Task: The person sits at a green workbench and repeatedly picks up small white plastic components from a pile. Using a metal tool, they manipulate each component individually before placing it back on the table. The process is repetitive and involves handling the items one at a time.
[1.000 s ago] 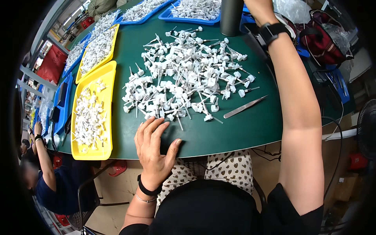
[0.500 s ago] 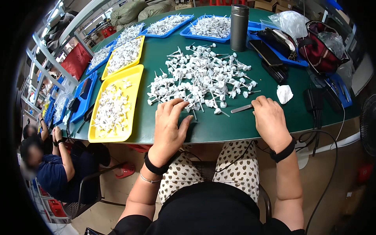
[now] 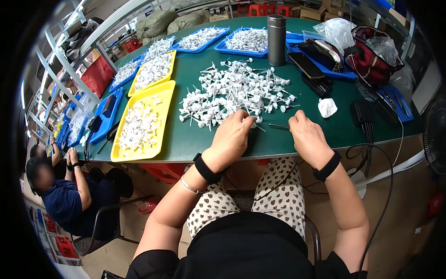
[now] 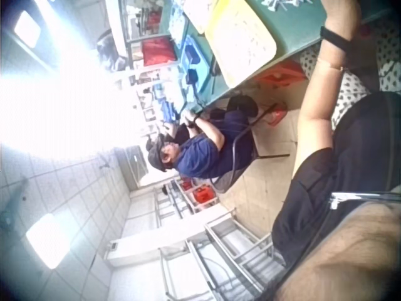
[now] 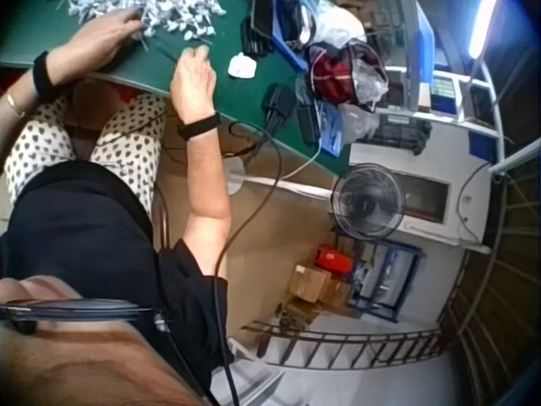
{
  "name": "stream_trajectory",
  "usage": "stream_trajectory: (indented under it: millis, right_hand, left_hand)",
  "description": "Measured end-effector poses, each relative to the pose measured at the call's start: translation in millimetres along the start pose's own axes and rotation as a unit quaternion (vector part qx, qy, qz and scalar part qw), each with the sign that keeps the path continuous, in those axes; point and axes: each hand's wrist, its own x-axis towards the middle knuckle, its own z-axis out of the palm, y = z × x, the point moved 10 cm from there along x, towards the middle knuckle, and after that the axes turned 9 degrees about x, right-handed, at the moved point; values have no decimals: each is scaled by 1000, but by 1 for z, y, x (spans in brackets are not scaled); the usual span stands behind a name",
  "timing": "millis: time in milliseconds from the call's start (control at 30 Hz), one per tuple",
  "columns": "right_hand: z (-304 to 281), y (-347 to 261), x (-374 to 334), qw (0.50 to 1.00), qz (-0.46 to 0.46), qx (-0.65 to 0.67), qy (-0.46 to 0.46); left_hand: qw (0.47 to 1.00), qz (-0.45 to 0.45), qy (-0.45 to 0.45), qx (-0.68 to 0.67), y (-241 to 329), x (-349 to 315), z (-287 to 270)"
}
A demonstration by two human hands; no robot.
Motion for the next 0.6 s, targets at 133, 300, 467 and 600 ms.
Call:
stream_trajectory:
  millis: [133, 300, 467, 600]
  right_hand:
    - [-28, 5, -11, 990, 79, 114, 38]
    - [-44, 10, -39, 777, 159, 594, 135]
    - [-25, -30, -51, 495, 88, 859, 90]
    - [2, -64, -57, 240, 65, 966, 74]
  left_hand:
    - [997, -5, -56, 45, 2, 12, 10]
    - [998, 13, 9, 62, 7, 10, -3]
    - [997, 25, 57, 36, 1, 4, -9]
    - [983, -6, 147, -114, 4, -3, -43]
